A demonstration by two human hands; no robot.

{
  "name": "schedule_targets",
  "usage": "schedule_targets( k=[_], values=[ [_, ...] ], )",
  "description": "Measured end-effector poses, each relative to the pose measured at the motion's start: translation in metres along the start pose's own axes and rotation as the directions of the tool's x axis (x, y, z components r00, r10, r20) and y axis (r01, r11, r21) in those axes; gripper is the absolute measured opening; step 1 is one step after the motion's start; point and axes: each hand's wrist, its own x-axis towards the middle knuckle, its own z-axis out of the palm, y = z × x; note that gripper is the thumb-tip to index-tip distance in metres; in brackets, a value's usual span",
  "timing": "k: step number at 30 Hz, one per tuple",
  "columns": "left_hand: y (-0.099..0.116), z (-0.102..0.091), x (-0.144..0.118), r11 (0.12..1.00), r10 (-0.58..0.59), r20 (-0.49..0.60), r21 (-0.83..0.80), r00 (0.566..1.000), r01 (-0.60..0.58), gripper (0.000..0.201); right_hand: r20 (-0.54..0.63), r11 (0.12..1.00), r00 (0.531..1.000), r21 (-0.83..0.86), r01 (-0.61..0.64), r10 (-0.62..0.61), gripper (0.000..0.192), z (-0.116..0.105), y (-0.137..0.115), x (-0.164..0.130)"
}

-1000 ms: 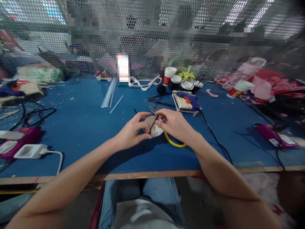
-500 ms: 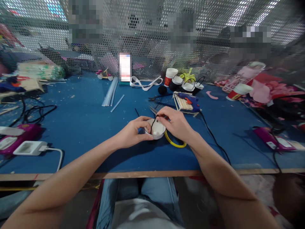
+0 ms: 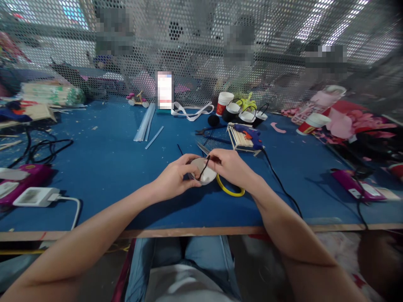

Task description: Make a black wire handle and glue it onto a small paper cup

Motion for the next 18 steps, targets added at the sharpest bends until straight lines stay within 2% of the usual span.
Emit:
schedule_targets(
  k=[3, 10, 18],
  values=[
    [0.0001, 0.0014, -0.0008, 0.999, 0.029, -0.008, 0.044, 1.000, -0.029, 0.011, -0.034, 0.997, 0.998, -0.044, 0.056, -0.058, 0.012, 0.0011, -0.0004, 0.0001],
    [-0.0002, 0.0031, -0.0017, 0.997, 0.061, -0.051, 0.058, 0.997, -0.058, 0.011, -0.091, 0.994, 0.993, -0.085, 0.064, -0.072, 0.011, 0.0020, -0.0034, -0.0001],
    [-0.0019, 0.0033, -0.0004, 0.995, 0.077, -0.051, 0.075, 0.996, -0.073, 0.008, -0.136, 0.990, 0.986, -0.118, 0.077, -0.093, 0.010, 0.0024, -0.0045, -0.0008]
  ],
)
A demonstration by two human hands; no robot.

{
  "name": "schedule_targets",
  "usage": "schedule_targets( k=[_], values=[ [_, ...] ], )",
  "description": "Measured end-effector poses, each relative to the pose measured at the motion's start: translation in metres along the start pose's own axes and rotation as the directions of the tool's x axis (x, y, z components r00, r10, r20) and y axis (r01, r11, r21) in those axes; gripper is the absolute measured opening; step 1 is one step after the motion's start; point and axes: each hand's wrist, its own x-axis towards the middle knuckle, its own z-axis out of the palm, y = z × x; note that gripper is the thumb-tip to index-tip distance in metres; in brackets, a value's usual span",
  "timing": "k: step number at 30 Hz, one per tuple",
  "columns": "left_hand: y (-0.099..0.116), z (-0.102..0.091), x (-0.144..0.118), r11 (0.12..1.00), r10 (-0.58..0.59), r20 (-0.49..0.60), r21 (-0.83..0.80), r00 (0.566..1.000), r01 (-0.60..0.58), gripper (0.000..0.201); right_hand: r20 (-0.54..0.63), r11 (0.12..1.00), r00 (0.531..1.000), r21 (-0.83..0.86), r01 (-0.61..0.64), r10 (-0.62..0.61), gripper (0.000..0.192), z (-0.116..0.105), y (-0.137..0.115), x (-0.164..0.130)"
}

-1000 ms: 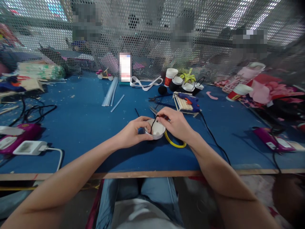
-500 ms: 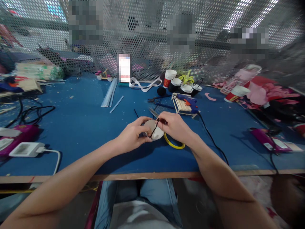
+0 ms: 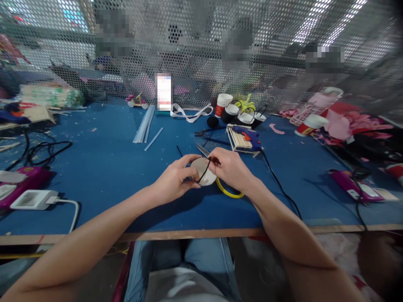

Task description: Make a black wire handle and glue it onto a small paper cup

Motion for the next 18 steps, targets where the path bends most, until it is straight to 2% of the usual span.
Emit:
schedule_targets(
  k=[5, 10, 18],
  values=[
    [-0.0017, 0.0000, -0.0005, 0.997, 0.047, -0.016, 0.063, 0.999, -0.046, 0.008, -0.035, 1.000, 0.999, -0.017, 0.005, -0.006, 0.010, -0.0004, -0.0008, -0.0007],
    [-0.0032, 0.0016, -0.0014, 0.992, 0.071, -0.034, 0.107, 0.997, -0.067, 0.006, 0.006, 1.000, 1.000, -0.001, -0.015, 0.015, 0.005, -0.0023, -0.0005, -0.0012],
    [0.0034, 0.0004, -0.0018, 0.982, 0.064, -0.003, 0.176, 0.998, -0.063, 0.006, -0.027, 1.000, 0.999, 0.003, -0.027, 0.027, 0.013, 0.0012, -0.0004, -0.0013]
  ],
)
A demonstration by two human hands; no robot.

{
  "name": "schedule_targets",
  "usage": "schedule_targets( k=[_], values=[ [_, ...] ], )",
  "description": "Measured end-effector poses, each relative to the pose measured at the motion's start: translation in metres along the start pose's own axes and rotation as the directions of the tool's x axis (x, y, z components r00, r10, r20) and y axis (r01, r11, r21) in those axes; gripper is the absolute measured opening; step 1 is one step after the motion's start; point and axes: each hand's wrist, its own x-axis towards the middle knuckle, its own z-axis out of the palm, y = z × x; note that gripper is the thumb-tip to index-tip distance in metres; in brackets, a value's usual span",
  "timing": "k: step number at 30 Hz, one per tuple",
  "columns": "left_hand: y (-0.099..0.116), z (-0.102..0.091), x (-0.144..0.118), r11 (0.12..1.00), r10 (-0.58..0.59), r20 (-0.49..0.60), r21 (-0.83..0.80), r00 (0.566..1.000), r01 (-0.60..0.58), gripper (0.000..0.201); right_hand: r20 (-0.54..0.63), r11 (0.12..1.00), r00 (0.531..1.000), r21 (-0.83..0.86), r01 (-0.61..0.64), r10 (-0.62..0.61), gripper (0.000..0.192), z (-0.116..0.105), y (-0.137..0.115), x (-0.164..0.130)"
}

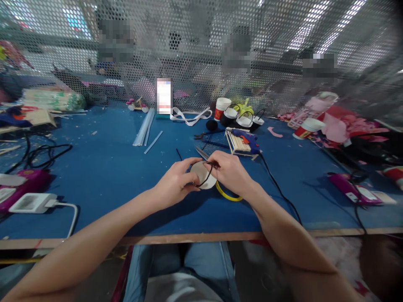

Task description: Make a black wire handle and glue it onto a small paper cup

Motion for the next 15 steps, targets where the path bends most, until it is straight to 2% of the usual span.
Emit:
schedule_targets(
  k=[10, 15],
  values=[
    [-0.0029, 0.0006, 0.0000, 0.999, 0.052, -0.027, 0.015, 0.998, -0.052, 0.006, -0.037, 0.999, 0.999, 0.046, 0.018, -0.016, 0.015, -0.0012, -0.0003, 0.0002],
    [-0.0049, -0.0003, 0.0006, 0.992, 0.113, -0.081, 0.064, 0.990, -0.108, 0.010, -0.134, 0.997, 0.989, 0.029, 0.065, -0.061, 0.012, -0.0005, -0.0009, -0.0012]
  ],
)
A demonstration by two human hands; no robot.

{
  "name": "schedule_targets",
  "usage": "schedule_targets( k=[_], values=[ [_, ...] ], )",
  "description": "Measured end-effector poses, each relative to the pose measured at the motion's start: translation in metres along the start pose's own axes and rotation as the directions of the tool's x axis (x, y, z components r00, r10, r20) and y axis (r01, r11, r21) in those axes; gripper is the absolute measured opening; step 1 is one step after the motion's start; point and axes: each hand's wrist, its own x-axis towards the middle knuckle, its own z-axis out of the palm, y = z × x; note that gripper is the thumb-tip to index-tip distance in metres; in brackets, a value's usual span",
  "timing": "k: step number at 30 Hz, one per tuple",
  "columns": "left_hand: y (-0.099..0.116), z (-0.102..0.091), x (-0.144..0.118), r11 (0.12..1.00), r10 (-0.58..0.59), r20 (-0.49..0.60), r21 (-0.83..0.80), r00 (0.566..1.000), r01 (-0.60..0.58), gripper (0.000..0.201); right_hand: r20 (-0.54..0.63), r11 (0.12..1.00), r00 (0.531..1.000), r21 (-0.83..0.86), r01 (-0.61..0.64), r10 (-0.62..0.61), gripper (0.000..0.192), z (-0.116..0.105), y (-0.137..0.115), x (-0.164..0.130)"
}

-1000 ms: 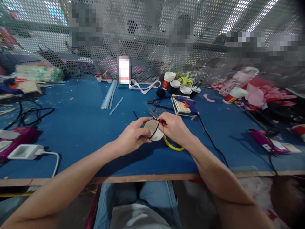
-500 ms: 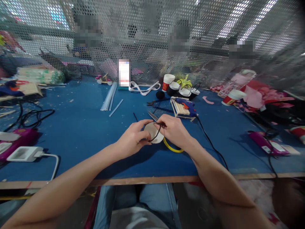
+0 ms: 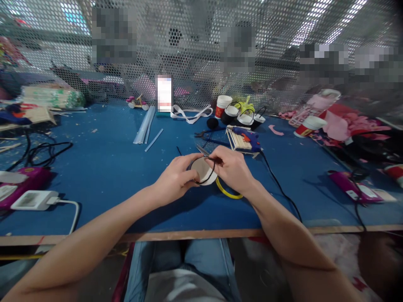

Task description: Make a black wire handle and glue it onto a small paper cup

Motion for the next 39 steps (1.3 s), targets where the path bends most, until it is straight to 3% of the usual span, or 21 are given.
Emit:
schedule_targets(
  k=[7, 20, 32, 39],
  values=[
    [0.000, -0.004, 0.003, 0.990, 0.131, -0.083, 0.068, 0.988, -0.126, 0.015, -0.132, 0.994, 0.985, -0.019, 0.106, -0.108, 0.012, -0.005, -0.008, -0.001],
    [-0.002, 0.000, 0.002, 0.985, 0.163, -0.099, 0.068, 0.982, -0.156, 0.010, -0.099, 0.993, 0.989, -0.040, 0.109, -0.112, 0.015, -0.007, -0.008, -0.002],
    [-0.001, 0.001, 0.002, 0.992, 0.031, -0.017, -0.119, 0.999, -0.032, 0.009, 0.023, 0.983, 0.989, 0.100, -0.151, 0.149, 0.020, 0.000, 0.004, 0.001],
    [-0.001, 0.002, 0.001, 0.985, -0.025, -0.004, -0.169, 1.000, 0.024, 0.009, 0.100, 0.969, 0.974, 0.121, -0.214, 0.202, 0.017, -0.001, 0.002, 0.002]
  ],
)
